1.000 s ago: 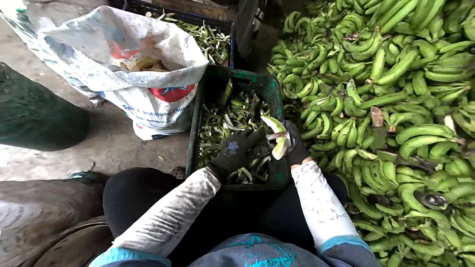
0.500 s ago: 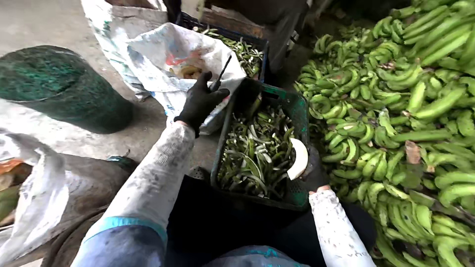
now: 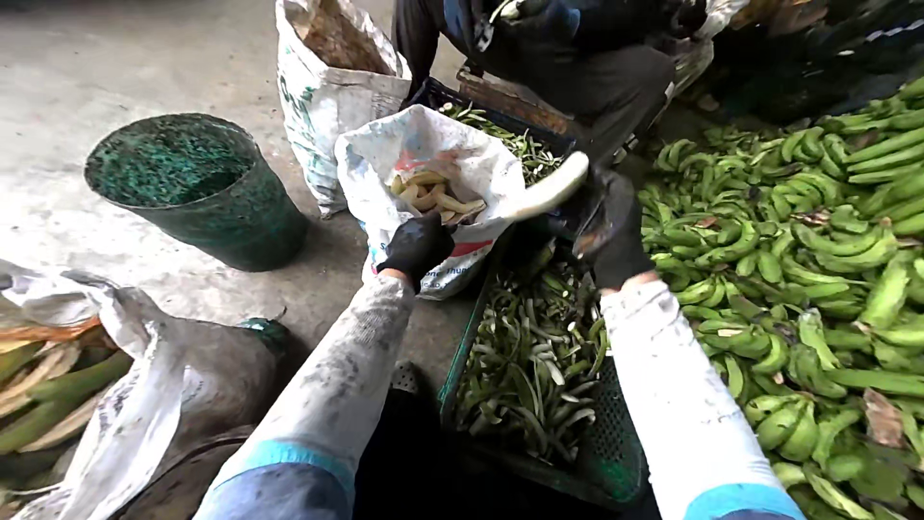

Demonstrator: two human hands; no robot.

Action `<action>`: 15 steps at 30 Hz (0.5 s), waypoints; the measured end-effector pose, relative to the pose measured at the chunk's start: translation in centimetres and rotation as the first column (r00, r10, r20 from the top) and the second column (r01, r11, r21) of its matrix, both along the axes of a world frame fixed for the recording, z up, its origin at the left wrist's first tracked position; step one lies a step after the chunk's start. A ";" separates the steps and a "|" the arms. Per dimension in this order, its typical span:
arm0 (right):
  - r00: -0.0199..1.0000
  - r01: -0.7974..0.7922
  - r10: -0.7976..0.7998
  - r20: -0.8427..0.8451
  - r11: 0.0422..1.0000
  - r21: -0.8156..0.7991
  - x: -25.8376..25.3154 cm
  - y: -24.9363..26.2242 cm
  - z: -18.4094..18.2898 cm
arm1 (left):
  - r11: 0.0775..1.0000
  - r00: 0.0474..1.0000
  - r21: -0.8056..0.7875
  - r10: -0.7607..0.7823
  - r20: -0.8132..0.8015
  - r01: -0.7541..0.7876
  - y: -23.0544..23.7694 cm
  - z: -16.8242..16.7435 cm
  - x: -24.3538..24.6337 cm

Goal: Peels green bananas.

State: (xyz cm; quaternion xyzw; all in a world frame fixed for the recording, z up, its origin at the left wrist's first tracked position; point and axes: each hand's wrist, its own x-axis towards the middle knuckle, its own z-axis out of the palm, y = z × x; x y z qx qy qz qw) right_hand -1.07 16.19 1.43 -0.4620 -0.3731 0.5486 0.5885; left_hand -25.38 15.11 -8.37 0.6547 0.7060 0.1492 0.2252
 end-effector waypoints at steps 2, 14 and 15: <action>0.996 -0.034 0.027 0.081 0.995 0.089 -1.2 2.0 1.6 | 0.999 1.000 0.029 -0.020 0.002 0.020 -1.3 0.8 -0.4; 0.948 0.137 -0.078 0.309 0.975 -0.177 15.5 -7.8 -4.4 | 0.999 0.999 0.018 -0.045 -0.011 0.045 -7.5 4.8 -1.2; 0.935 0.228 -0.164 0.315 0.957 -0.177 18.0 -8.5 -4.1 | 0.996 0.997 0.062 -0.065 0.035 0.062 -7.8 4.5 -1.5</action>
